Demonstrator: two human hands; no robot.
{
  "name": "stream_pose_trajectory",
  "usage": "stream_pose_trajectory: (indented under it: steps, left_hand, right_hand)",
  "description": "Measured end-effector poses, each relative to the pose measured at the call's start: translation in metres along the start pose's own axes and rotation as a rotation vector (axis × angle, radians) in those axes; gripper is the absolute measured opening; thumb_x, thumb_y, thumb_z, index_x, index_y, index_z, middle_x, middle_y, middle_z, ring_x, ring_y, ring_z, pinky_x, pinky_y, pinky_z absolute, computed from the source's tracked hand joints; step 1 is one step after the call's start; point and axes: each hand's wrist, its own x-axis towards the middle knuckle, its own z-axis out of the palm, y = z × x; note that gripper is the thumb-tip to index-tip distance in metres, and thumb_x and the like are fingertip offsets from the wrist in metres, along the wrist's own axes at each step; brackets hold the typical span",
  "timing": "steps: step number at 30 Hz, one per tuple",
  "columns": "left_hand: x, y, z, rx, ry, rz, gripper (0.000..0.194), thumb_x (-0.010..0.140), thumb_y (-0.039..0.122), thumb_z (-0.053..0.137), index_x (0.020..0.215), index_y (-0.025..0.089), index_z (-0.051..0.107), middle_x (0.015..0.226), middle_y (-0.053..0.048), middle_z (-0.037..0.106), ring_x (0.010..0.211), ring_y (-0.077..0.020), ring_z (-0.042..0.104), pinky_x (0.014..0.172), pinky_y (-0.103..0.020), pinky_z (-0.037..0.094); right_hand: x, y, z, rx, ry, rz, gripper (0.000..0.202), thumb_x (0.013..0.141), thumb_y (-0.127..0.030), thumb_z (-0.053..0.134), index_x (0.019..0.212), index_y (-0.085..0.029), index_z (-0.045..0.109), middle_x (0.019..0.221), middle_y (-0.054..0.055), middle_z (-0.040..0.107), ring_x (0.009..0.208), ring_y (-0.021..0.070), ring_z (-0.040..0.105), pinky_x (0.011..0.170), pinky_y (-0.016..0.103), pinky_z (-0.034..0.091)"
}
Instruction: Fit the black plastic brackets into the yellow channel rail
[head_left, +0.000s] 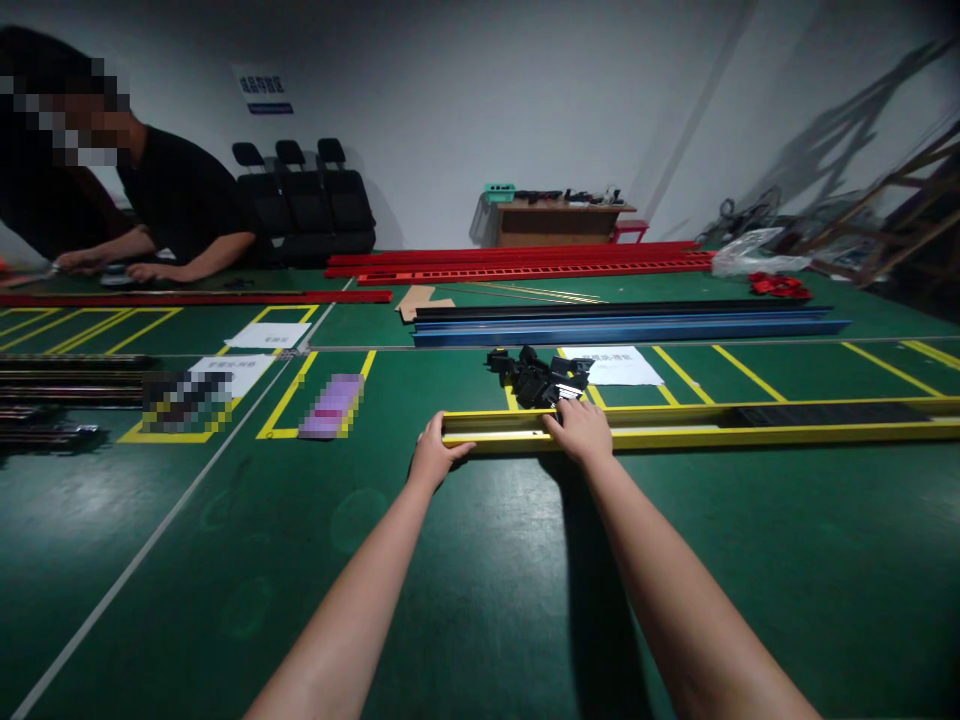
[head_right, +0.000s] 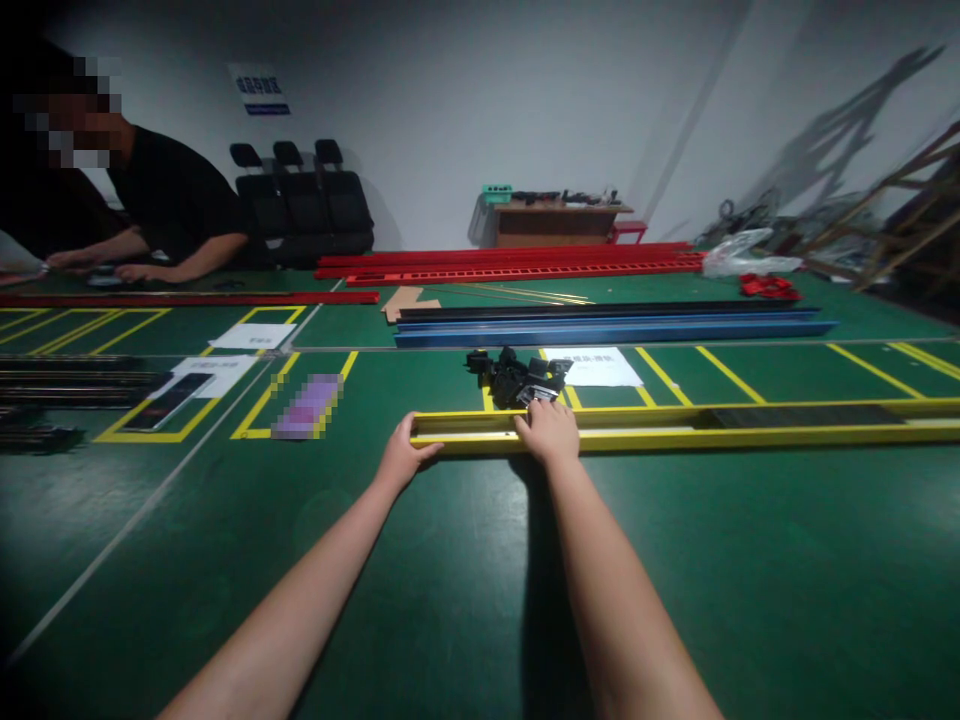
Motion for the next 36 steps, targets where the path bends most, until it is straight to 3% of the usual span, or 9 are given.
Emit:
stream_pose_trajectory:
  steps: [3,9,20,25,30,36]
  left_hand:
    - [0.000,-0.001,0.001,0.021,0.001,0.005,0.081,0.062,0.051,0.070,0.129,0.018,0.038,0.123,-0.013,0.053,0.113,-0.0267,0.052,0.098,-0.041,0.039]
    - [-0.001,0.002,0.000,0.011,-0.005,0.008,0.079,0.063,0.053,0.069,0.128,0.020,0.039,0.121,-0.012,0.054,0.111,-0.0263,0.052,0.096,-0.041,0.040]
    - [-0.001,0.005,-0.003,-0.004,0.003,-0.010,0.076,0.062,0.047,0.071,0.126,0.020,0.041,0.122,-0.012,0.053,0.113,-0.0268,0.051,0.098,-0.042,0.039]
    - [-0.001,0.005,-0.003,0.007,0.004,-0.013,0.077,0.062,0.047,0.072,0.126,0.019,0.041,0.122,-0.013,0.053,0.111,-0.0264,0.053,0.097,-0.043,0.040]
    - [0.000,0.004,-0.003,0.007,-0.005,-0.007,0.078,0.062,0.048,0.072,0.127,0.018,0.040,0.122,-0.014,0.053,0.112,-0.0268,0.052,0.098,-0.043,0.039]
    - [0.000,0.005,-0.003,0.023,-0.017,-0.009,0.078,0.063,0.050,0.071,0.128,0.018,0.039,0.123,-0.014,0.052,0.113,-0.0273,0.051,0.098,-0.043,0.038]
  right_hand:
    - [0.000,0.000,-0.001,0.000,-0.012,0.009,0.045,0.086,-0.054,0.032,0.098,-0.019,0.056,0.101,0.010,0.058,0.100,0.0254,0.046,0.086,0.036,0.028]
    - [0.001,0.001,0.001,-0.012,0.000,-0.003,0.034,0.088,-0.041,0.032,0.097,-0.019,0.056,0.104,0.010,0.058,0.101,0.0244,0.046,0.087,0.036,0.028]
    - [0.000,-0.003,-0.001,-0.007,-0.007,0.009,0.031,0.088,-0.036,0.033,0.099,-0.019,0.056,0.106,0.010,0.059,0.103,0.0245,0.046,0.089,0.036,0.029]
    - [0.003,0.003,-0.003,0.003,-0.037,-0.017,0.039,0.087,-0.046,0.036,0.100,-0.017,0.057,0.105,0.011,0.059,0.100,0.0245,0.048,0.088,0.036,0.031]
    - [0.011,0.027,-0.007,0.097,-0.197,-0.120,0.053,0.079,-0.065,0.041,0.097,-0.018,0.058,0.098,0.010,0.061,0.091,0.0232,0.053,0.078,0.031,0.036]
    - [0.006,0.029,-0.004,-0.006,-0.086,-0.004,0.061,0.080,-0.068,0.033,0.094,-0.015,0.058,0.097,0.013,0.059,0.095,0.0264,0.050,0.084,0.036,0.033]
